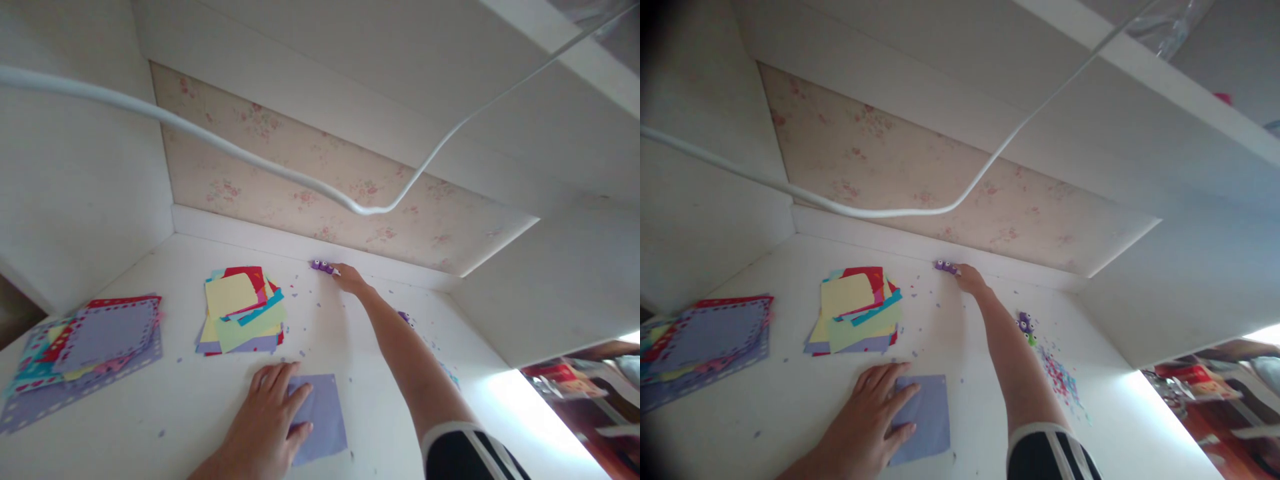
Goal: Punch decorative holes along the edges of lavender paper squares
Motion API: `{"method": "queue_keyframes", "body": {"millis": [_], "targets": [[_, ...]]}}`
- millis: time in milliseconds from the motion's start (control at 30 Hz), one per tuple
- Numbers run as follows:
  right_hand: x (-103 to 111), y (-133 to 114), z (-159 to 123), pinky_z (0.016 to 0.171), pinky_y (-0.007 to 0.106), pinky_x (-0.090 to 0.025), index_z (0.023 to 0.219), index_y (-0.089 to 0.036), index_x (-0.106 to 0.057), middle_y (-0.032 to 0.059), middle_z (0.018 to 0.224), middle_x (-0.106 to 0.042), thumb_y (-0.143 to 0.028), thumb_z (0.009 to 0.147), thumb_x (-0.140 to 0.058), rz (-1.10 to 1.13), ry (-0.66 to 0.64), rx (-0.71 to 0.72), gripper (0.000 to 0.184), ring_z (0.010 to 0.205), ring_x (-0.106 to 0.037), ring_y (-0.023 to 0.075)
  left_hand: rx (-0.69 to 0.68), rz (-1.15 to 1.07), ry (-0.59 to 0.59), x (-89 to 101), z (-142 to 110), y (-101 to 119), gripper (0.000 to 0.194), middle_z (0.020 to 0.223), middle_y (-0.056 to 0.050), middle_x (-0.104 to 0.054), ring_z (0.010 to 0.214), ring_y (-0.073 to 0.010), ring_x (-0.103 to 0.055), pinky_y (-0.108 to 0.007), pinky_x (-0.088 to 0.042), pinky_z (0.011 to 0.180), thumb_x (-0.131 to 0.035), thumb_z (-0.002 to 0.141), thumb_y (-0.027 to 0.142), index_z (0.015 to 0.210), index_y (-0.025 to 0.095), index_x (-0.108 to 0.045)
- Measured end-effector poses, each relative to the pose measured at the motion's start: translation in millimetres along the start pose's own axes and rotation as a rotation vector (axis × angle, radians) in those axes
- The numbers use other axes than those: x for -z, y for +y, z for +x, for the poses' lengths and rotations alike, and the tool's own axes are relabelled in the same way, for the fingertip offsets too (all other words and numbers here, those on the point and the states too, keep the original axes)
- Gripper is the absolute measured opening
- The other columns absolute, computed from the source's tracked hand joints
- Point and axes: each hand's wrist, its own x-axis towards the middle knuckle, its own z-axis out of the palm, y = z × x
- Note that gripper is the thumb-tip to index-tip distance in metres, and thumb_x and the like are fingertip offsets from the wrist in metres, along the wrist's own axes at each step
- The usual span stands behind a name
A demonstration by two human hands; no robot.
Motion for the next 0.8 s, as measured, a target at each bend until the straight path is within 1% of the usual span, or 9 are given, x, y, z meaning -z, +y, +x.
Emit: {"method": "queue_keyframes", "body": {"millis": [133, 233, 300, 367, 467, 567, 633, 700, 800], "targets": [[1.4, 0.0, -12.3, 0.095, 0.033, -0.042, 0.103, -0.016, -0.067, 0.0115, 0.114, -0.067, -0.022, 0.088, -0.056, 0.007, 0.018, -0.024, 0.020, 0.107, -0.060, 0.0227, 0.026, -0.052, -0.025, 2.3, 2.2, 0.7, 0.047, 0.133, -0.007, -0.055, 0.123, -0.0308, -0.047, -0.052, -0.036, 0.105, -0.071, 0.079, 0.035, 0.125, 0.033, -0.058], [-2.4, -3.0, -35.5, 0.089, 0.031, -0.044, 0.104, -0.018, -0.066, 0.0096, 0.107, -0.069, -0.022, 0.090, -0.054, 0.039, 0.031, -0.043, 0.019, 0.099, -0.063, 0.0206, 0.059, -0.131, -0.046, 8.6, 4.7, 3.2, 0.051, 0.124, -0.006, -0.058, 0.119, -0.0297, -0.049, -0.052, -0.036, 0.104, -0.074, 0.076, 0.033, 0.125, 0.032, -0.058], [-5.8, -6.5, -58.9, 0.087, 0.031, -0.046, 0.110, -0.020, -0.064, 0.0084, 0.106, -0.070, -0.024, 0.091, -0.052, 0.075, 0.045, -0.045, 0.023, 0.096, -0.064, 0.0203, 0.094, -0.179, -0.046, 11.8, 5.2, 4.4, 0.054, 0.120, -0.006, -0.057, 0.116, -0.0290, -0.050, -0.051, -0.038, 0.103, -0.076, 0.074, 0.029, 0.124, 0.031, -0.059], [-8.9, -10.0, -87.7, 0.090, 0.031, -0.046, 0.114, -0.022, -0.063, 0.0070, 0.110, -0.070, -0.025, 0.090, -0.053, 0.118, 0.061, -0.027, 0.026, 0.099, -0.064, 0.0204, 0.119, -0.221, -0.041, 12.5, 4.5, 4.4, 0.053, 0.119, -0.006, -0.054, 0.113, -0.0282, -0.050, -0.049, -0.040, 0.103, -0.076, 0.072, 0.024, 0.122, 0.030, -0.060], [-13.5, -12.9, -136.8, 0.096, 0.035, -0.045, 0.112, -0.024, -0.066, 0.0056, 0.115, -0.070, -0.026, 0.087, -0.056, 0.188, 0.093, 0.002, 0.027, 0.107, -0.062, 0.0221, 0.133, -0.284, -0.029, 9.5, 2.6, 2.0, 0.050, 0.121, -0.007, -0.049, 0.110, -0.0255, -0.052, -0.045, -0.044, 0.101, -0.074, 0.072, 0.017, 0.119, 0.029, -0.062], [-21.9, -15.2, -185.6, 0.096, 0.039, -0.047, 0.111, -0.025, -0.068, 0.0059, 0.116, -0.069, -0.031, 0.089, -0.053, 0.256, 0.154, -0.020, 0.027, 0.109, -0.062, 0.0236, 0.148, -0.345, -0.011, 6.4, 2.4, -2.0, 0.045, 0.124, -0.007, -0.046, 0.107, -0.0229, -0.055, -0.041, -0.047, 0.099, -0.073, 0.072, 0.014, 0.114, 0.028, -0.065], [-30.7, -19.7, -214.3, 0.093, 0.041, -0.050, 0.112, -0.023, -0.067, 0.0082, 0.116, -0.069, -0.038, 0.090, -0.053, 0.372, 0.228, -0.072, 0.030, 0.105, -0.064, 0.0244, 0.161, -0.382, -0.014, 5.9, 3.6, -4.9, 0.044, 0.125, -0.007, -0.046, 0.104, -0.0213, -0.058, -0.039, -0.050, 0.097, -0.073, 0.071, 0.013, 0.113, 0.027, -0.065], [-40.7, -27.8, -237.6, 0.088, 0.041, -0.053, 0.110, -0.021, -0.065, 0.0100, 0.111, -0.070, -0.042, 0.087, -0.057, 0.631, 0.317, -0.153, 0.032, 0.098, -0.067, 0.0250, 0.178, -0.405, -0.020, 6.4, 5.5, -7.8, 0.045, 0.128, -0.007, -0.046, 0.101, -0.0199, -0.061, -0.035, -0.053, 0.092, -0.072, 0.071, 0.012, 0.113, 0.026, -0.065], [-52.6, -43.3, -259.6, 0.080, 0.040, -0.056, 0.113, -0.022, -0.061, 0.0078, 0.095, -0.073, -0.045, 0.085, -0.062, 0.970, 0.333, -0.256, 0.036, 0.088, -0.070, 0.0242, 0.170, -0.391, 0.003, 8.1, 8.2, -10.9, 0.045, 0.132, -0.007, -0.049, 0.109, -0.0210, -0.061, -0.033, -0.052, 0.093, -0.071, 0.071, 0.011, 0.114, 0.026, -0.066]]}}
